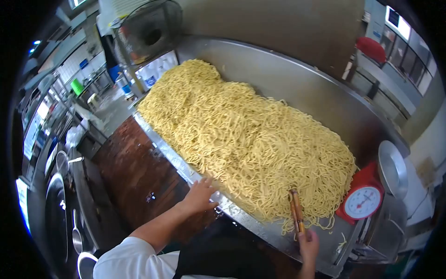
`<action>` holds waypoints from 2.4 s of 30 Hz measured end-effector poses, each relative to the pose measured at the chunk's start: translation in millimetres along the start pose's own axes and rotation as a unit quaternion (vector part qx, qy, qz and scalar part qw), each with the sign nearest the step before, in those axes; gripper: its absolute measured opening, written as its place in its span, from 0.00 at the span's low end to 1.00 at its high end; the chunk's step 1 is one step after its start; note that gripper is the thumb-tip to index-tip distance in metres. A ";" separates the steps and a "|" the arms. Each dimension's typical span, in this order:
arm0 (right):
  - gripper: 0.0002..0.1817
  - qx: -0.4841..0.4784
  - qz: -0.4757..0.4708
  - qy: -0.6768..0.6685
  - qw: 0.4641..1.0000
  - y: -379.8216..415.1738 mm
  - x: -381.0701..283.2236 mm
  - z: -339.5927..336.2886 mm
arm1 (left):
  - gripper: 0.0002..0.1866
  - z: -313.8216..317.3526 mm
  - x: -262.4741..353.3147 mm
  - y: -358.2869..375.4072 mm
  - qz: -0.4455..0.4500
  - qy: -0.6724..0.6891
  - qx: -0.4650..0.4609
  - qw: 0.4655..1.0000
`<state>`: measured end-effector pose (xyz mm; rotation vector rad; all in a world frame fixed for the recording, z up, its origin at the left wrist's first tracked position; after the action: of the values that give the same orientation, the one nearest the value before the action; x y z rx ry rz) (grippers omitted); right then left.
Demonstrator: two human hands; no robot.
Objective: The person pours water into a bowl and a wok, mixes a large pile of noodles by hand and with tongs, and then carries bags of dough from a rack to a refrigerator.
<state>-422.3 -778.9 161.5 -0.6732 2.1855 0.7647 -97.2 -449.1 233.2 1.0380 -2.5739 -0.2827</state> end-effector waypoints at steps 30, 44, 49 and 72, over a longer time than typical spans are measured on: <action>0.18 -0.159 -0.153 0.014 0.975 20.3 -161.7 120.2 | 0.26 21.5 -49.8 39.3 0.019 0.197 -0.030 0.980; 0.13 -0.452 -0.282 0.070 0.843 74.3 -139.4 196.2 | 0.21 400.8 4.8 446.1 -0.510 0.497 -0.076 0.698; 0.13 -0.496 -0.321 0.047 0.805 86.2 -153.7 225.3 | 0.24 445.6 54.3 513.2 -0.555 0.513 -0.123 0.643; 0.18 -0.548 -0.336 0.267 0.718 139.1 -280.1 400.3 | 0.26 470.8 -188.6 473.5 -0.602 0.569 0.057 0.556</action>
<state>-162.5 -343.4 190.0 -2.3646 1.4364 1.5413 -453.5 45.0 -99.0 1.9496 -0.4550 0.2379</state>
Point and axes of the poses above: each hand's wrist, its own y-axis away from the middle knuckle, its own z-axis out of the palm, x = y × z, the point moved 10 cm from there along -y, towards the middle knuckle, and after that the axes turned 7 degrees about -x, right-handed, at the moved point
